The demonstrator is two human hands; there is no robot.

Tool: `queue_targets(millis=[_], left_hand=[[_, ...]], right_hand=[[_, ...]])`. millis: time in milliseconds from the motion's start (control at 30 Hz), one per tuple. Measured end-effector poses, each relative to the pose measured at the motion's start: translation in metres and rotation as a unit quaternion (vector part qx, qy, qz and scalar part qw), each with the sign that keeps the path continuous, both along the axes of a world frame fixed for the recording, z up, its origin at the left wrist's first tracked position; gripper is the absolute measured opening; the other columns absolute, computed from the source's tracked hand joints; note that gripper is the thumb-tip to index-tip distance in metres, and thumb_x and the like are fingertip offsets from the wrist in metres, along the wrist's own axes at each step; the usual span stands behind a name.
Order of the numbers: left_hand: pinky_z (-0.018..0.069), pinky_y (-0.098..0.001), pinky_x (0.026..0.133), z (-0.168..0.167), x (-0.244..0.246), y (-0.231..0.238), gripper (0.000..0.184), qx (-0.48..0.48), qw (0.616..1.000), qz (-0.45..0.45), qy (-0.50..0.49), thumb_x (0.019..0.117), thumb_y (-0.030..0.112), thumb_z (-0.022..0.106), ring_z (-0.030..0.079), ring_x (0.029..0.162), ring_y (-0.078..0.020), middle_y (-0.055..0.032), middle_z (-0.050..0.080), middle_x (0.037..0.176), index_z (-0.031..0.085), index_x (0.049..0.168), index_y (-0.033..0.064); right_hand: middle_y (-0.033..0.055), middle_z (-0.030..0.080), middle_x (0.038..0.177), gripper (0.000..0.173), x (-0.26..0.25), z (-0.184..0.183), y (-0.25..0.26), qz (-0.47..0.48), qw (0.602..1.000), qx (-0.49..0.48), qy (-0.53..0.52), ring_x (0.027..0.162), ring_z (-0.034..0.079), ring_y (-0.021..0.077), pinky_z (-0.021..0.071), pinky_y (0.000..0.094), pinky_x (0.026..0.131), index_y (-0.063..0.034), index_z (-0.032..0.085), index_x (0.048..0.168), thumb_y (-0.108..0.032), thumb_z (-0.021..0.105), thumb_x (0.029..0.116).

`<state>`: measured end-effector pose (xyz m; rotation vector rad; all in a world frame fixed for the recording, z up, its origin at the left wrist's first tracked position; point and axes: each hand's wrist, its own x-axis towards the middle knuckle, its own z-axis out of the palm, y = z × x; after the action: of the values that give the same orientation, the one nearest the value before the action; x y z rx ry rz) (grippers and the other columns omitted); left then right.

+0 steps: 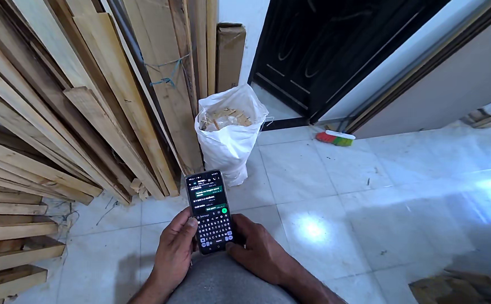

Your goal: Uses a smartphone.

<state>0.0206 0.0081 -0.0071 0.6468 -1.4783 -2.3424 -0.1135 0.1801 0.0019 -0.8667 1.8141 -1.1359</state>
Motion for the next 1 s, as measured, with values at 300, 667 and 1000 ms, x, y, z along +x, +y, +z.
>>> queue_targets(millis=[300,667,1000], left_hand=[[0.0622,-0.0469,0.087,0.0004,0.0001,0.0003,0.038,0.000,1.000,0.002,0.005,0.1089,0.013,0.038,0.072,0.100,-0.0312,-0.0238,0.070,0.115,0.055,0.137,-0.0064],[0.0625,-0.0454,0.084,-0.0012,0.0006,-0.0001,0.038,-0.004,1.000,0.001,-0.001,0.1087,0.014,0.039,0.072,0.097,-0.0306,-0.0239,0.069,0.115,0.055,0.137,-0.0062],[0.0626,-0.0471,0.086,0.0013,-0.0004,0.0006,0.038,-0.007,1.000,-0.003,0.000,0.1089,0.014,0.038,0.072,0.099,-0.0313,-0.0238,0.070,0.115,0.054,0.137,-0.0061]], right_hand=[[0.0015,0.073,0.109,0.044,-0.0002,0.0017,0.0005,0.012,1.000,0.009,0.004,0.096,0.072,0.0104,0.0614,0.0342,0.084,-0.0077,0.056,0.132,-0.023,0.066,0.0926],[0.0016,0.073,0.110,0.044,-0.0004,0.0007,0.0009,0.015,1.000,0.006,0.002,0.099,0.072,0.0102,0.0614,0.0348,0.086,-0.0076,0.055,0.133,-0.022,0.064,0.0926],[0.0003,0.074,0.111,0.043,-0.0005,0.0029,0.0000,0.008,1.000,0.025,0.009,0.099,0.072,0.0092,0.0616,0.0338,0.087,-0.0095,0.056,0.132,-0.023,0.067,0.0927]])
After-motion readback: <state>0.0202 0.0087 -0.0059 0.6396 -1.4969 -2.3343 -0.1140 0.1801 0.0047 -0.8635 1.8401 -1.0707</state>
